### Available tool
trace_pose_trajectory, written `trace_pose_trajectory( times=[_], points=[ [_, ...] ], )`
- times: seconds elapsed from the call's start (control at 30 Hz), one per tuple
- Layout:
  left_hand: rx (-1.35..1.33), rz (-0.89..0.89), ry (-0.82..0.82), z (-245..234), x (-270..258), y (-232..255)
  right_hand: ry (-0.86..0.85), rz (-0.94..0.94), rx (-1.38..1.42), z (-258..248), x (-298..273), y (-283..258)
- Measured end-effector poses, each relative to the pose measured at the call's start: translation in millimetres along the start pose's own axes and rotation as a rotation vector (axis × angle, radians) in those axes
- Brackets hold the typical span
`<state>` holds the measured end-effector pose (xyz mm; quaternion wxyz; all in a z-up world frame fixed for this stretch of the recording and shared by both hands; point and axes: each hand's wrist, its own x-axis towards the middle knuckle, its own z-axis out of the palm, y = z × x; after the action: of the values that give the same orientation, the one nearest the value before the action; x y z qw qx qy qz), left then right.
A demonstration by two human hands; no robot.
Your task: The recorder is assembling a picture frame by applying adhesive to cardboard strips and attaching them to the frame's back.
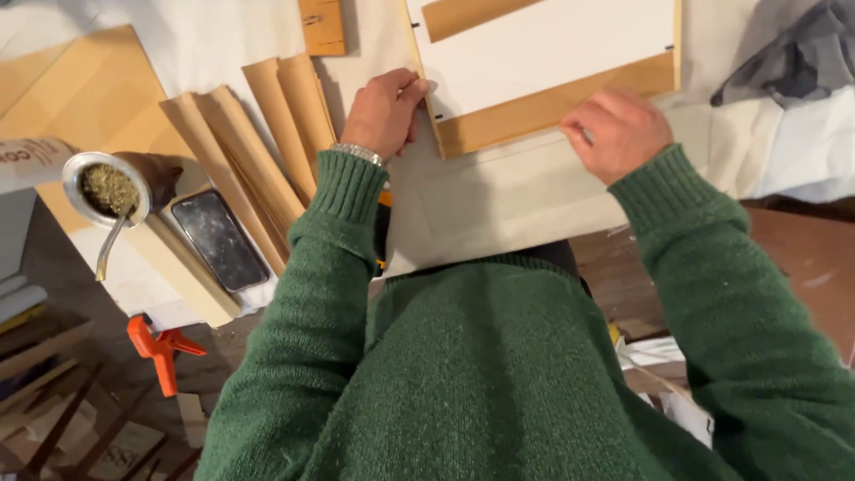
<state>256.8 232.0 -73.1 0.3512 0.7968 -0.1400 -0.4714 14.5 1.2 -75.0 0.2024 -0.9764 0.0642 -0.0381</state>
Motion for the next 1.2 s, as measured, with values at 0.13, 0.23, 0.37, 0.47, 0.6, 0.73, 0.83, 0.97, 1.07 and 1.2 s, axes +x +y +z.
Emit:
trace_pose_trajectory(
  times=[0.13, 0.23, 0.37, 0.47, 0.6, 0.73, 0.83, 0.97, 1.07, 1.2],
  points=[
    [-0.013, -0.01, 0.025, 0, -1, 0, -0.013, -0.092, 0.028, 19, 19, -27],
    [-0.004, 0.0, 0.031, 1, 0, -5, -0.061, -0.17, 0.077, 40, 37, -53],
    [-0.019, 0.028, 0.049, 6, 2, -10, -0.022, -0.233, 0.169, 50, 57, -93],
    [-0.031, 0.047, 0.074, 8, 5, -15, -0.018, -0.238, 0.174, 56, 64, -101],
    [-0.046, 0.069, 0.093, 11, 4, -13, -0.048, -0.251, 0.205, 53, 66, -99],
    [-0.044, 0.08, 0.095, 11, 4, -13, -0.048, -0.26, 0.194, 61, 64, -90],
    [-0.063, 0.061, 0.084, 12, 0, -6, -0.027, -0.285, 0.188, 62, 56, -73],
    [-0.051, 0.006, 0.099, 13, -9, 4, -0.04, -0.268, 0.182, 42, 37, -27],
    [-0.045, -0.021, 0.111, 16, -10, 12, -0.043, -0.274, 0.11, 13, 17, 29],
    [-0.029, -0.075, 0.124, 20, -11, 14, -0.167, -0.268, -0.066, -15, -25, 128]
  ],
)
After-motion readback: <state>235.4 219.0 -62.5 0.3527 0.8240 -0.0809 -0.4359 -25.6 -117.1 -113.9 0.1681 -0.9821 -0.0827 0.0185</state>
